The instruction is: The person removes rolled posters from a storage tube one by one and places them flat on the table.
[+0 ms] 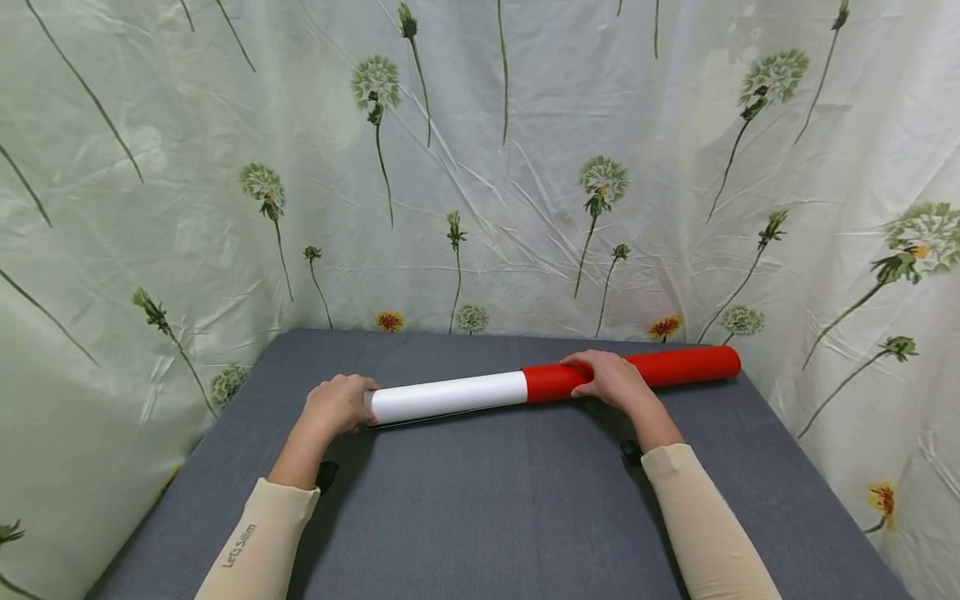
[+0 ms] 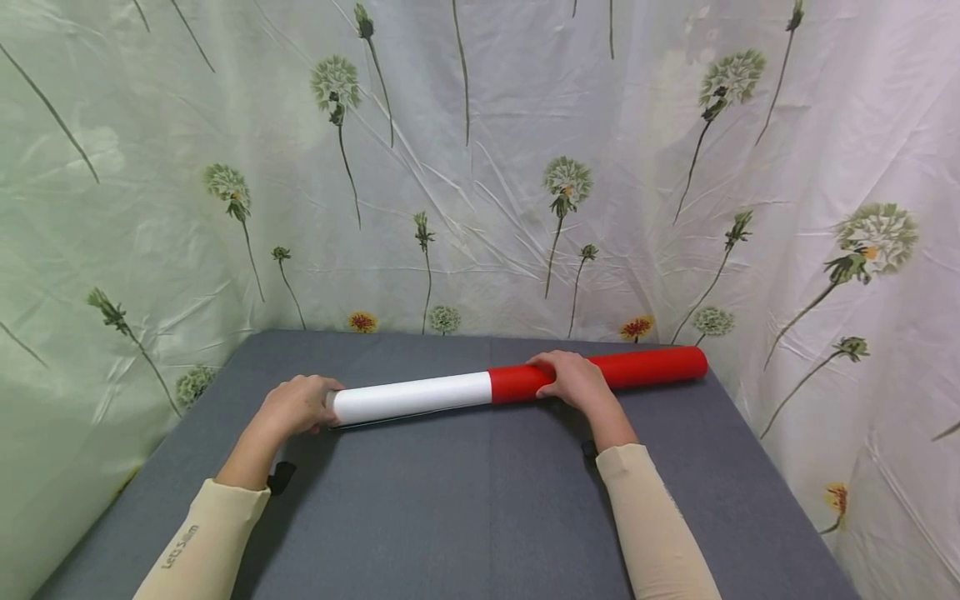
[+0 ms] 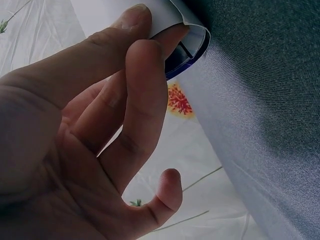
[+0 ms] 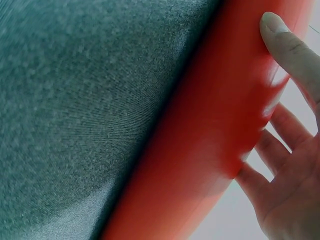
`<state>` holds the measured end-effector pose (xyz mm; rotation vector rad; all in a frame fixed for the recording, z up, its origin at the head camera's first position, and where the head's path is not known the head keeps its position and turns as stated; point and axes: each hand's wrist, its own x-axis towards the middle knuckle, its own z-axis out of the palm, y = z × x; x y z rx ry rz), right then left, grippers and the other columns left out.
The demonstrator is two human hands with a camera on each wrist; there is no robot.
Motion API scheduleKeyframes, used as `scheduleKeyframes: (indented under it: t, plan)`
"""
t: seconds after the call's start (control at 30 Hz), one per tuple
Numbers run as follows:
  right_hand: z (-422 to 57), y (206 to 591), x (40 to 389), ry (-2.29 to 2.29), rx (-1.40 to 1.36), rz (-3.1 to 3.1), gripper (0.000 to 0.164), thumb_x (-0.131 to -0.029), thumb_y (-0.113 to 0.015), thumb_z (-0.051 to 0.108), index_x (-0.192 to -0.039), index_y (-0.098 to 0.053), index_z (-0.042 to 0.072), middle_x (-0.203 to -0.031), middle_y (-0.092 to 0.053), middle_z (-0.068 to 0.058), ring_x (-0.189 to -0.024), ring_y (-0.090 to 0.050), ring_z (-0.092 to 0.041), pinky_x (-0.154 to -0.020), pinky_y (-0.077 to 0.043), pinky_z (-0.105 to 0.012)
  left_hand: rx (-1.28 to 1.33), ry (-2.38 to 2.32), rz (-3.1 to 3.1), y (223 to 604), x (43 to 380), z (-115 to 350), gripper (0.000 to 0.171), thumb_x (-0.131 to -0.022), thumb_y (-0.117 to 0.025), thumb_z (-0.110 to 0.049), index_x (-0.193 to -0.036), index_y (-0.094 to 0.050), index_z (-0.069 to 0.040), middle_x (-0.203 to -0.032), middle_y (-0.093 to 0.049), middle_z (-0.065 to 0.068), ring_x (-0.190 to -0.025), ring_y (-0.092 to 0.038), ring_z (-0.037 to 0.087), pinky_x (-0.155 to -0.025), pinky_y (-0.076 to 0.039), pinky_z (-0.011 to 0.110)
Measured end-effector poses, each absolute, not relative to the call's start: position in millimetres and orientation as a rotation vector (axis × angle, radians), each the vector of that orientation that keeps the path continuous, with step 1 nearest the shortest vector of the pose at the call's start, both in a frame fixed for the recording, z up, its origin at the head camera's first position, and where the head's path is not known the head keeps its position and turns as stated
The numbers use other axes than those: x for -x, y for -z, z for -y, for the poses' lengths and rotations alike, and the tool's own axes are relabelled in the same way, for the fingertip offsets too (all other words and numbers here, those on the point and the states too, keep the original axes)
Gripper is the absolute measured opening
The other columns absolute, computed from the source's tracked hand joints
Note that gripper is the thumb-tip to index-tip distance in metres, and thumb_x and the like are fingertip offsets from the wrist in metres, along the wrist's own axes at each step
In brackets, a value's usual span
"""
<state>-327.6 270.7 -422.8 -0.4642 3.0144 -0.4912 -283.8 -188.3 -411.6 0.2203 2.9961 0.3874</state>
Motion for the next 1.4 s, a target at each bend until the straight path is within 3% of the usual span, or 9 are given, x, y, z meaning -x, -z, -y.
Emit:
scheduleKeyframes:
  t: [1.4]
  plan:
    - [-296.0, 424.2, 327.5, 0.539, 0.41, -2.997, 0.06, -0.088, -0.087, 0.022, -0.144, -0.066, 0.021, -0.149, -0.063, -0.018, -0.136, -0.057, -0.042, -0.109, -0.047, -0.064, -0.145, -0.35, -2.969, 410.8, 283.9, 194.2, 0.055, -0.085, -0.089, -0.019, -0.137, -0.072, -0.009, -0.108, -0.077, 0.018, -0.058, -0.064, 0.014, -0.063, -0.046, 0.035]
